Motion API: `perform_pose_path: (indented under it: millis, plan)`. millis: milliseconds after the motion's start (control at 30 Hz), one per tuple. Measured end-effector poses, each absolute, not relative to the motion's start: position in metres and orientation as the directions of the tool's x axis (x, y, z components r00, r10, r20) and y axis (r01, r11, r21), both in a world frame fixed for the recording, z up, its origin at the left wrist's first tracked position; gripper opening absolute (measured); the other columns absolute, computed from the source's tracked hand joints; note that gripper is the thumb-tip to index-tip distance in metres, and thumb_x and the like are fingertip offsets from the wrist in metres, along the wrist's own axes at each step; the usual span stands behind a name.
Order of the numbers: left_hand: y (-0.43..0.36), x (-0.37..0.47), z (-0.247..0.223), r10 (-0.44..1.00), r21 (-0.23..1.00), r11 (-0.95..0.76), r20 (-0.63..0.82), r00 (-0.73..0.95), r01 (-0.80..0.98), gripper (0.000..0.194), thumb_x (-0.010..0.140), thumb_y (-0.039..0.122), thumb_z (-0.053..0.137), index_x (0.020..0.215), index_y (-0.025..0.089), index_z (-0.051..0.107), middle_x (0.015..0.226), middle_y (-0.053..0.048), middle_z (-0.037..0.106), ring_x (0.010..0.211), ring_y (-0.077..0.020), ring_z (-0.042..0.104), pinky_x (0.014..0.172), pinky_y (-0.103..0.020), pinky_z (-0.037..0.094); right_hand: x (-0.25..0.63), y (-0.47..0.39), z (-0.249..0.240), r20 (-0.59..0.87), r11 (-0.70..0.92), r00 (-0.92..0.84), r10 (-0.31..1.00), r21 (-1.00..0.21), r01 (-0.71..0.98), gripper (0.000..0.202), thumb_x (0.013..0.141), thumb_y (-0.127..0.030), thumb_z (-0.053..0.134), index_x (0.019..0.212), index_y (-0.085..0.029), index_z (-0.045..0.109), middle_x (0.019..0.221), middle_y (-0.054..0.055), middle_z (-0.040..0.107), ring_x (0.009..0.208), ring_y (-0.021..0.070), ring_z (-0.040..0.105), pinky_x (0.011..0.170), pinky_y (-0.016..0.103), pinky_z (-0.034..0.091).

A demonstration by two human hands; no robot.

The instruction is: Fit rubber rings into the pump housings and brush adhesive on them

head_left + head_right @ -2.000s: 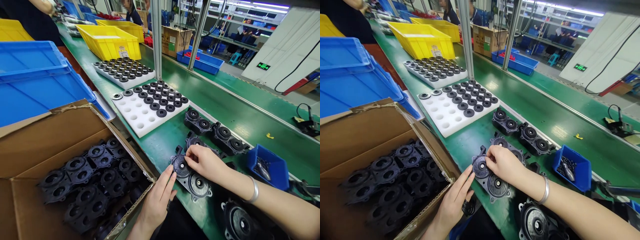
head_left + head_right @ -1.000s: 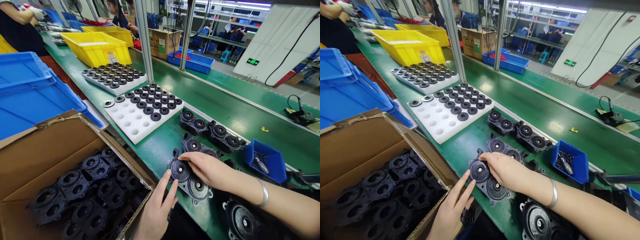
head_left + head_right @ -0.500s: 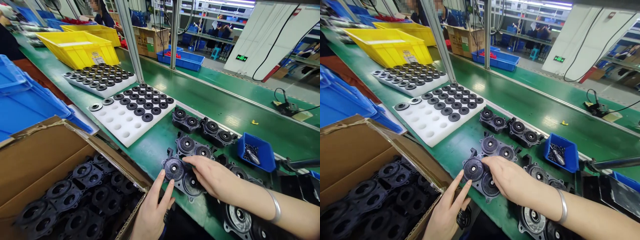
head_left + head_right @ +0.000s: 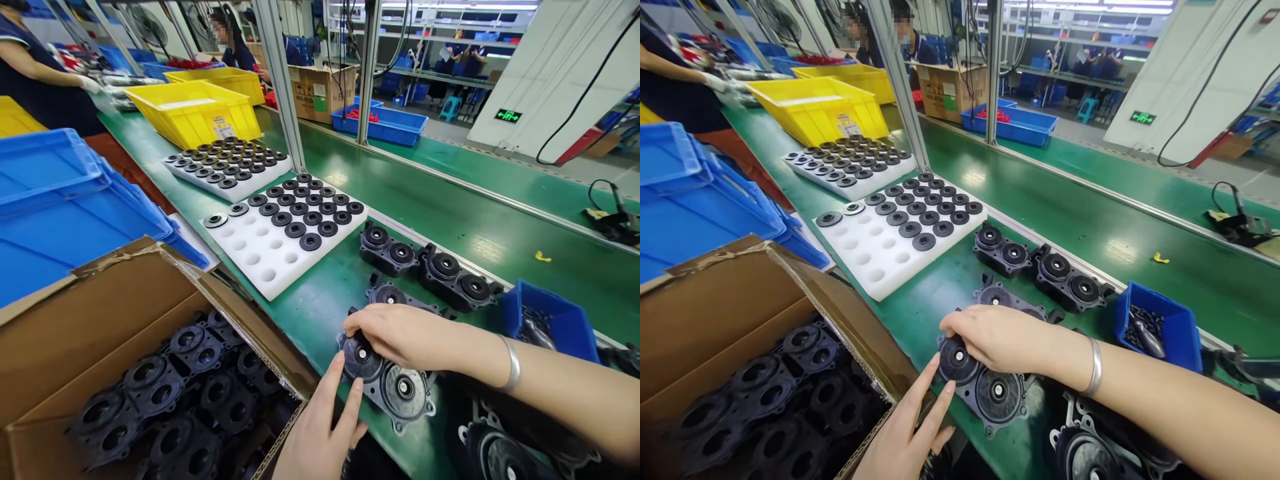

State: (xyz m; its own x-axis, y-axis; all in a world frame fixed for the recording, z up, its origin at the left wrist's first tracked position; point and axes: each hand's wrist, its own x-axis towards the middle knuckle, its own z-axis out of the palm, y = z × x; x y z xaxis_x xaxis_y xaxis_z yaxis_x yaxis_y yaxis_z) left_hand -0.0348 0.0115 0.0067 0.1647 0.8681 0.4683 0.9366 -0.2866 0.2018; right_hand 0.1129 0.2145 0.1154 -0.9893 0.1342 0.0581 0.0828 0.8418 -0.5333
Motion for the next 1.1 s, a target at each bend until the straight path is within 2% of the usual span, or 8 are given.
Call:
perform_pose_path:
  millis: [133, 233, 400, 533, 667, 767, 933, 1100]
  plan:
    - [0.013, -0.04, 0.008, 0.858, 0.153, -0.311, 0.469, 0.208, 0.938, 0.048, 0.092, 0.011, 0.065, 0.139, 0.011, 0.055, 0.152, -0.027, 0.049, 0.137, -0.0307, 0.057, 0.1, -0.031, 0.058, 0.123, 0.217, 0.119, 0.002, 0.828, -0.981, 0.193, -0.537, 0.162, 0.029, 0.097, -0.008, 0.044, 0.122, -0.014, 0.057, 0.105, 0.014, 0.072, 0.094, 0.0228, 0.069, 0.084, 0.037, 0.058]
    - [0.014, -0.044, 0.005, 0.834, 0.117, -0.356, 0.487, 0.259, 0.927, 0.047, 0.09, 0.013, 0.068, 0.136, 0.01, 0.057, 0.153, -0.029, 0.047, 0.135, -0.0333, 0.058, 0.101, -0.031, 0.057, 0.133, 0.214, 0.122, -0.04, 0.8, -0.967, 0.251, -0.554, 0.23, 0.029, 0.098, -0.009, 0.044, 0.123, -0.016, 0.058, 0.11, 0.013, 0.072, 0.098, 0.0232, 0.07, 0.086, 0.036, 0.058]
    - [0.013, -0.044, -0.003, 0.839, 0.165, -0.341, 0.496, 0.221, 0.925, 0.05, 0.088, 0.011, 0.07, 0.136, 0.014, 0.057, 0.163, -0.025, 0.033, 0.138, -0.0339, 0.055, 0.102, -0.034, 0.057, 0.151, 0.197, 0.122, -0.05, 0.76, -0.93, 0.364, -0.561, 0.328, 0.034, 0.098, -0.01, 0.044, 0.129, -0.014, 0.057, 0.121, 0.015, 0.072, 0.109, 0.0252, 0.071, 0.094, 0.037, 0.059]
    - [0.012, -0.043, -0.006, 0.843, 0.195, -0.349, 0.493, 0.216, 0.917, 0.057, 0.087, 0.006, 0.067, 0.142, 0.015, 0.053, 0.167, -0.023, 0.024, 0.141, -0.0339, 0.051, 0.103, -0.036, 0.056, 0.163, 0.176, 0.118, 0.008, 0.727, -0.895, 0.446, -0.587, 0.357, 0.035, 0.101, -0.012, 0.041, 0.133, -0.012, 0.055, 0.124, 0.017, 0.071, 0.112, 0.0249, 0.071, 0.097, 0.038, 0.059]
    - [0.012, -0.043, -0.002, 0.846, 0.199, -0.342, 0.49, 0.209, 0.918, 0.06, 0.091, 0.004, 0.059, 0.147, 0.019, 0.049, 0.166, -0.021, 0.029, 0.141, -0.0311, 0.052, 0.101, -0.033, 0.057, 0.171, 0.16, 0.116, 0.031, 0.706, -0.873, 0.486, -0.603, 0.371, 0.038, 0.1, -0.01, 0.041, 0.136, -0.012, 0.053, 0.127, 0.018, 0.07, 0.117, 0.0248, 0.069, 0.102, 0.038, 0.058]
    - [0.012, -0.042, 0.006, 0.853, 0.212, -0.338, 0.48, 0.203, 0.917, 0.058, 0.095, 0.005, 0.053, 0.151, 0.018, 0.044, 0.164, -0.022, 0.032, 0.141, -0.0302, 0.052, 0.099, -0.033, 0.058, 0.176, 0.149, 0.115, 0.045, 0.721, -0.873, 0.486, -0.585, 0.371, 0.04, 0.099, -0.008, 0.041, 0.138, -0.01, 0.051, 0.131, 0.019, 0.068, 0.122, 0.0246, 0.066, 0.107, 0.038, 0.056]
    - [0.011, -0.041, 0.014, 0.876, 0.167, -0.325, 0.423, 0.231, 0.931, 0.058, 0.1, 0.01, 0.05, 0.156, 0.016, 0.037, 0.163, -0.025, 0.032, 0.141, -0.0325, 0.052, 0.098, -0.039, 0.059, 0.177, 0.134, 0.11, 0.144, 0.83, -0.903, 0.405, -0.472, 0.297, 0.039, 0.1, -0.007, 0.041, 0.136, -0.005, 0.053, 0.128, 0.019, 0.069, 0.122, 0.0254, 0.066, 0.106, 0.039, 0.057]
    - [0.01, -0.037, 0.012, 0.87, 0.173, -0.312, 0.448, 0.207, 0.934, 0.064, 0.099, 0.006, 0.048, 0.159, 0.016, 0.03, 0.165, -0.023, 0.029, 0.145, -0.031, 0.047, 0.103, -0.038, 0.057, 0.174, 0.127, 0.104, 0.258, 0.966, -0.938, 0.231, -0.175, 0.189, 0.035, 0.1, -0.006, 0.041, 0.129, 0.002, 0.06, 0.126, 0.022, 0.071, 0.119, 0.029, 0.066, 0.103, 0.04, 0.057]
